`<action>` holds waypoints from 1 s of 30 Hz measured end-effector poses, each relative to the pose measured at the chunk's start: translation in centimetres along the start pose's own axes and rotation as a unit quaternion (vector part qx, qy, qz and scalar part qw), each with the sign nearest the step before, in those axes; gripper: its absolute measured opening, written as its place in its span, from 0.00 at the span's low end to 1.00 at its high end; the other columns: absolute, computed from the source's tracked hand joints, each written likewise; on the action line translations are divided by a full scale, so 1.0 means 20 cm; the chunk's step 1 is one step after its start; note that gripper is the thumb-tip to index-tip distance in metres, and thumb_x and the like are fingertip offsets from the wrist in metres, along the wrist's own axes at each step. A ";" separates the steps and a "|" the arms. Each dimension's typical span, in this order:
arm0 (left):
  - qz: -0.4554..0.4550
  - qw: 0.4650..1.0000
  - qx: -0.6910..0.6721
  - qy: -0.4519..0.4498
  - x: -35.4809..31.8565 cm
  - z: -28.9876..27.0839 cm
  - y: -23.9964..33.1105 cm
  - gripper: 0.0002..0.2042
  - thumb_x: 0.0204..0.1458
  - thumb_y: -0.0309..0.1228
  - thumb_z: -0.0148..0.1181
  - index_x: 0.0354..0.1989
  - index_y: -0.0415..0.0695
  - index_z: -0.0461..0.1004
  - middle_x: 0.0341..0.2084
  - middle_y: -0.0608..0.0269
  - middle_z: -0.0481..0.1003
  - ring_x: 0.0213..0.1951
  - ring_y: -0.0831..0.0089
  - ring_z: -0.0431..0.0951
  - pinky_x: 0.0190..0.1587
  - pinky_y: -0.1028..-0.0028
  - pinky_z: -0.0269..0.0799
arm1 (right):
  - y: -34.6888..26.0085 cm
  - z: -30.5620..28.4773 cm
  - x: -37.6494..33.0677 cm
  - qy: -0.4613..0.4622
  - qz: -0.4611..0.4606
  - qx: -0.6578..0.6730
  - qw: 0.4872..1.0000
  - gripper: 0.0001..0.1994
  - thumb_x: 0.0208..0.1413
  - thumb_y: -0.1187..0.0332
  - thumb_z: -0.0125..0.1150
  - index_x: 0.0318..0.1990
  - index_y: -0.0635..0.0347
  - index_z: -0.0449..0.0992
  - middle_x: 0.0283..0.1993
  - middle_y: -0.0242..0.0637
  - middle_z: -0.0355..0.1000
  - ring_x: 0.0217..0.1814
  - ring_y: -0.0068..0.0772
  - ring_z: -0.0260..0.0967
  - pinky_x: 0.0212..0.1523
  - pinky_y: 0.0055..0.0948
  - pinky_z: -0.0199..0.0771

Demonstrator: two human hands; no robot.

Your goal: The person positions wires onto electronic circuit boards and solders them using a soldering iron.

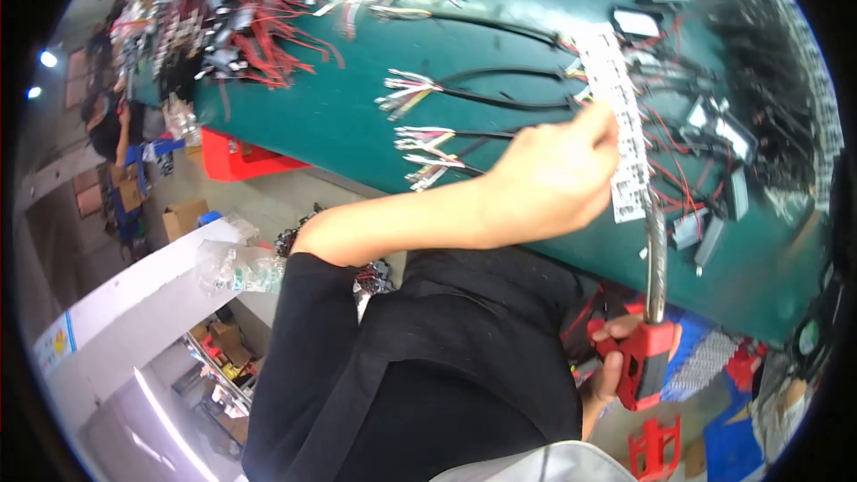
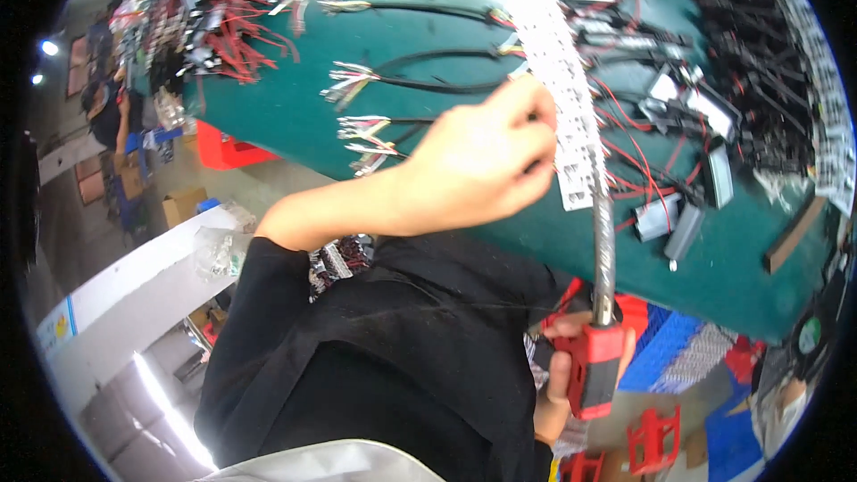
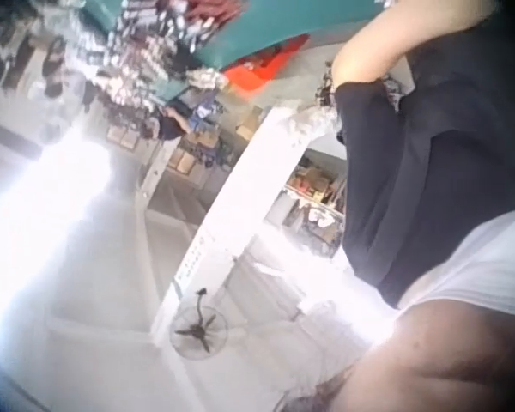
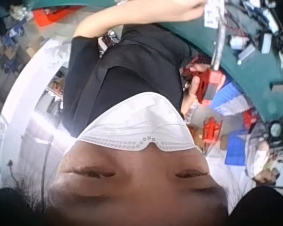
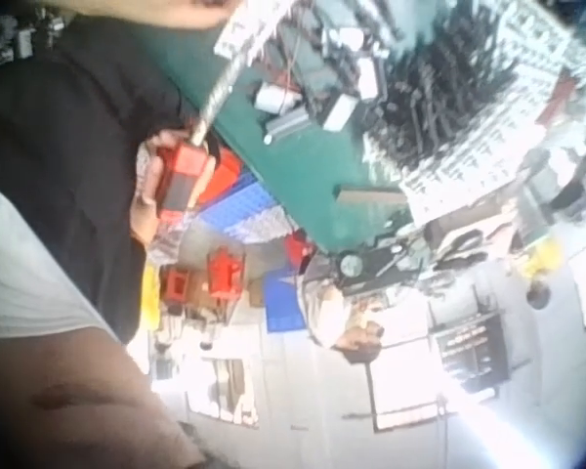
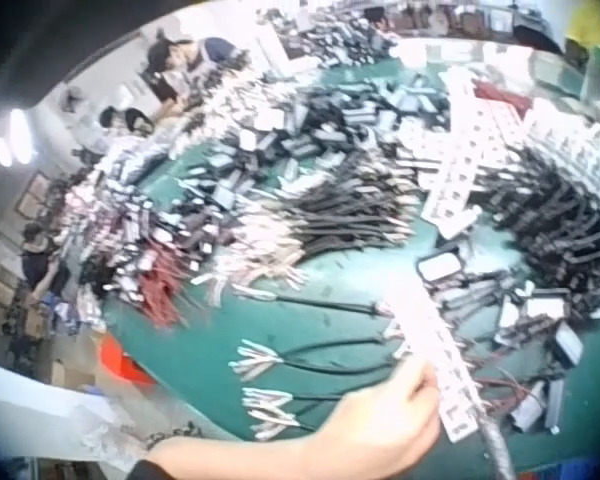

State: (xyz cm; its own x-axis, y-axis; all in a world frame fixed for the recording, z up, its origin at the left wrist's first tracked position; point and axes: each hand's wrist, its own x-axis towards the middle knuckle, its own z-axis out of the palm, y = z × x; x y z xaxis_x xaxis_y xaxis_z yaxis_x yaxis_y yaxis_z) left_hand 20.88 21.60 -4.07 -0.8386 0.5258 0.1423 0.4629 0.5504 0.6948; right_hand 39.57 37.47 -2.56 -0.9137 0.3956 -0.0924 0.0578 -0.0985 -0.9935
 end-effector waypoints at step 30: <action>0.287 0.931 0.179 0.139 0.37 -0.52 -0.22 0.07 0.43 0.22 0.60 0.32 0.40 0.71 0.31 0.59 0.73 0.27 0.64 0.75 0.31 0.70 0.71 | 0.01 -0.08 0.08 0.015 -0.072 0.031 0.997 0.22 0.46 0.62 0.54 0.44 0.71 0.61 0.26 0.41 0.61 0.19 0.28 0.59 0.24 0.22 0.64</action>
State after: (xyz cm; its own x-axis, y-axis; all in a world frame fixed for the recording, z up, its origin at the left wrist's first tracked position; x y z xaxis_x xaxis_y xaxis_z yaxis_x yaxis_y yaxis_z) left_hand 9.61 16.36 1.28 -0.4425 0.6387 0.6295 0.8817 0.4382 0.1751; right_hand 38.77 39.44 -3.05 -0.8983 0.4368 0.0474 -0.0987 -0.0955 -0.9905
